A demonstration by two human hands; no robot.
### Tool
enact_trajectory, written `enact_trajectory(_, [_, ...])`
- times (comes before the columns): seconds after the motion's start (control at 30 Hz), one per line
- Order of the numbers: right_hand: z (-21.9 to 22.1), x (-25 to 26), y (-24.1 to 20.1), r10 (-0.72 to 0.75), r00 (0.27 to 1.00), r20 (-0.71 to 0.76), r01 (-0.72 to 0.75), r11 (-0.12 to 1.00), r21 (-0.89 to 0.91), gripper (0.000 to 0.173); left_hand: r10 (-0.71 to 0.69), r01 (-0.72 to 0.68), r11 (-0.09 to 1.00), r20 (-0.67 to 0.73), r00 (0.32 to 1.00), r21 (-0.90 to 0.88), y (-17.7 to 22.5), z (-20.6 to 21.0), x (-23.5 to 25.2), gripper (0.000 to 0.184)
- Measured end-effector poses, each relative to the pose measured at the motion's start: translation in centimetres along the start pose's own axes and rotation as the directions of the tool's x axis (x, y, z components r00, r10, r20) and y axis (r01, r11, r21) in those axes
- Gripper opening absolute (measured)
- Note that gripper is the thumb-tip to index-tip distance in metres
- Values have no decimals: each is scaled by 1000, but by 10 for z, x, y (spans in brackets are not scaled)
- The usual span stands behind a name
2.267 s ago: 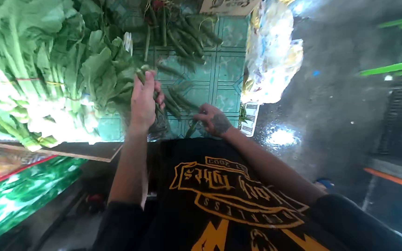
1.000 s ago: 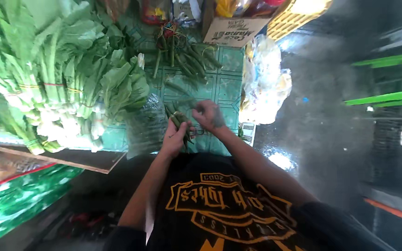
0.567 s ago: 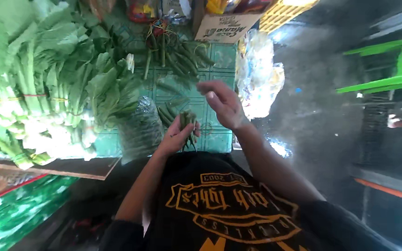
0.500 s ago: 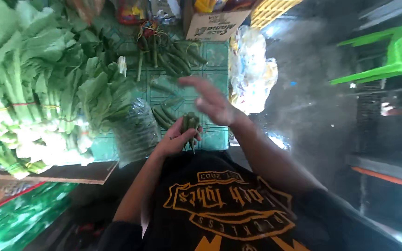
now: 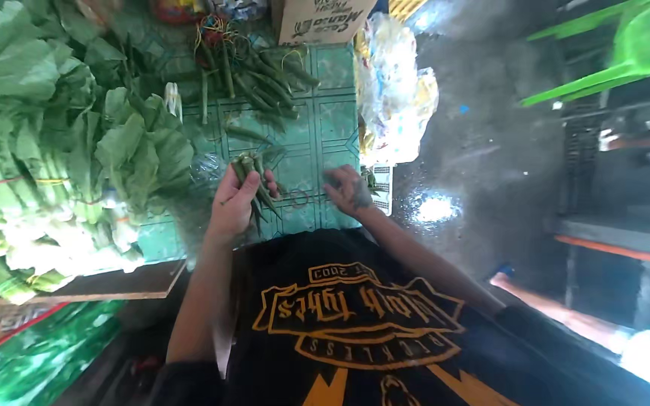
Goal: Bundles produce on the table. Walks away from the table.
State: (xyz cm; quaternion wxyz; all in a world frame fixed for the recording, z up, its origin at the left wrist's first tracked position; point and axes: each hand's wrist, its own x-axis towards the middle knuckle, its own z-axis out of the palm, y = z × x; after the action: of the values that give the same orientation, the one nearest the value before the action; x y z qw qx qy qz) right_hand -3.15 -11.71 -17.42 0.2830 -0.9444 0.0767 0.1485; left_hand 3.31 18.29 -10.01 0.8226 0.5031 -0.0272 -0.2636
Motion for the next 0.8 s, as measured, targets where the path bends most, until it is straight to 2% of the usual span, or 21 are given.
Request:
enact_trajectory(0.07, [19,-6,13,-131,988,-81,123,987,-100,17,-12,12,1000,23,1000,-26,-5,-1,2,36])
enact_trajectory(0.13, [24,-3,14,-156,987,-44,149,981,-127,15,-57,57,998,47,997,-7,-10,3,1,41])
enact_trajectory(0.27, [-4,2,-3,-77,989,130,68,995,71,21,-132,126,989,67,989,77,-14,4,1,44])
enact_trajectory(0.33, [-14,-2,-5,-68,991,120,47,984,170,21,-125,117,983,47,991,143,-14,0,1,43])
enact_trajectory(0.4, [-19,-5,-8,-29,998,48,9,925,380,17,-80,70,974,42,996,217,-11,-5,4,43])
enact_trajectory(0.47, [-22,-6,-16,40,999,14,-39,733,679,12,-71,55,959,47,996,279,-8,-6,3,43])
enact_trajectory(0.53, [-25,-6,-20,70,997,44,-71,461,885,9,-113,90,929,42,993,360,-7,-5,2,45])
enact_trajectory(0.6, [-35,-2,-24,56,995,82,-92,204,975,17,-169,138,890,33,985,435,-8,-2,4,46])
enact_trajectory(0.63, [-44,0,-30,36,996,83,-87,130,988,24,-192,158,877,30,981,454,-8,-1,4,46])
enact_trajectory(0.67, [-55,2,-37,6,998,67,-67,126,990,31,-208,168,867,35,977,469,-9,0,4,47])
enact_trajectory(0.7, [-65,3,-45,-24,999,35,-30,191,981,36,-215,170,869,46,976,466,-11,2,3,47])
enact_trajectory(0.8, [-84,-1,-69,-131,991,6,66,541,838,45,-200,134,903,123,972,409,-19,7,2,44])
